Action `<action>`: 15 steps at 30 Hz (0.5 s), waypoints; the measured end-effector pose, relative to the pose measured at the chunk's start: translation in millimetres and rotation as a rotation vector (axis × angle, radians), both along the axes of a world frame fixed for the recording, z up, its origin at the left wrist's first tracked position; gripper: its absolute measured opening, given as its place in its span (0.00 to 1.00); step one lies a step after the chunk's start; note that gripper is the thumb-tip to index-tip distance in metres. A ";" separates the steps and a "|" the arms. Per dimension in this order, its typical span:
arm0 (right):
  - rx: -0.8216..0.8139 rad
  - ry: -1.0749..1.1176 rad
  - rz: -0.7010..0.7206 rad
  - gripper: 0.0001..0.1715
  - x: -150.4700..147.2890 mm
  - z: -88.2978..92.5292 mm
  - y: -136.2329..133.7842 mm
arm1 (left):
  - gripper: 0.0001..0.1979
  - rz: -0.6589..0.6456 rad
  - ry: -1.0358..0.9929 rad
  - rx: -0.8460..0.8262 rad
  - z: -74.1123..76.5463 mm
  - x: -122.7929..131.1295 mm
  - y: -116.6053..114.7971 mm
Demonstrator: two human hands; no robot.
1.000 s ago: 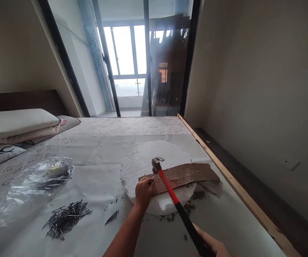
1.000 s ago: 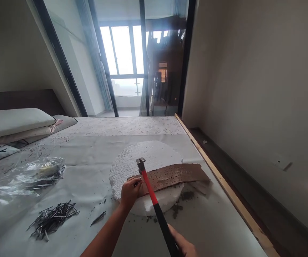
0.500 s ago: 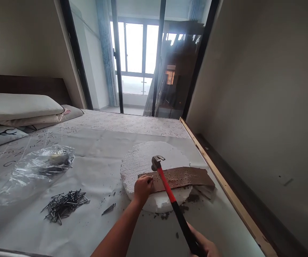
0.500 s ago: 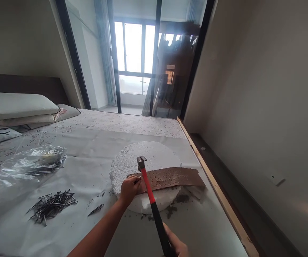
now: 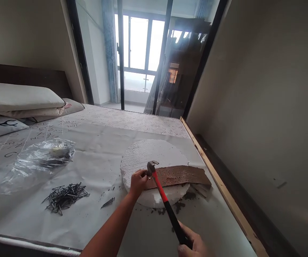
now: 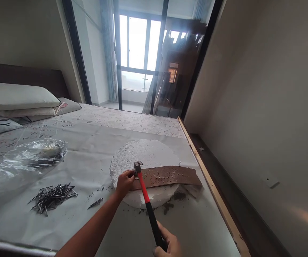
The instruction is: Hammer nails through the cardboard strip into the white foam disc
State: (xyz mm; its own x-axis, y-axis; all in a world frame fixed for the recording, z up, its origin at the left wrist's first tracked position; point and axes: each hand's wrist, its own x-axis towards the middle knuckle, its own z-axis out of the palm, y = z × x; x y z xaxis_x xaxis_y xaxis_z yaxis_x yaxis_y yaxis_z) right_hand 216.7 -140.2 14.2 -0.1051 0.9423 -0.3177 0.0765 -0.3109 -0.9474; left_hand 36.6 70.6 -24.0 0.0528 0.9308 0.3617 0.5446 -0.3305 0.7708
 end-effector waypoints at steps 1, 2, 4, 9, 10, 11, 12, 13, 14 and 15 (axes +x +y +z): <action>0.009 -0.008 -0.001 0.38 -1.8 0.8 0.8 | 0.12 0.038 -0.056 0.008 3.2 -4.4 0.7; 0.023 -0.012 -0.007 0.38 -2.6 1.0 1.3 | 0.12 0.070 -0.098 0.020 6.5 -8.9 1.1; 0.054 -0.001 -0.020 0.38 -1.3 0.1 0.8 | 0.13 0.104 -0.151 0.047 12.6 -17.4 1.0; -0.019 -0.015 -0.039 0.42 1.4 -2.6 -1.5 | 0.16 0.193 -0.198 0.091 21.9 -36.0 -4.7; -0.050 -0.029 -0.038 0.42 0.0 -2.6 -1.0 | 0.16 0.215 -0.196 0.096 23.0 -39.7 -5.8; -0.076 -0.043 -0.036 0.43 -1.7 -2.6 -0.3 | 0.16 0.230 -0.192 0.099 24.0 -43.6 -6.6; -0.088 -0.055 -0.032 0.43 -3.3 -2.9 0.7 | 0.16 0.239 -0.186 0.096 24.8 -47.7 -6.9; -0.079 -0.064 -0.027 0.43 -4.4 -3.4 1.7 | 0.16 0.247 -0.178 0.092 25.5 -52.3 -6.8; -0.049 -0.072 -0.026 0.43 -4.9 -4.2 2.7 | 0.16 0.254 -0.168 0.088 26.0 -57.4 -6.2; -0.009 -0.079 -0.030 0.43 -4.7 -5.1 3.9 | 0.16 0.262 -0.157 0.086 26.4 -63.3 -5.3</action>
State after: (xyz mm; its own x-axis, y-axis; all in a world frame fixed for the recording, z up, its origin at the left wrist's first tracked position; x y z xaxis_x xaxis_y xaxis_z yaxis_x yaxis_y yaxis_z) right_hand 212.0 -136.3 9.1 -0.0512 0.9419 -0.3319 0.1410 -0.3222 -0.9361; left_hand -26.7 65.3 2.4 -0.2474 0.8709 0.4247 0.4962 -0.2626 0.8275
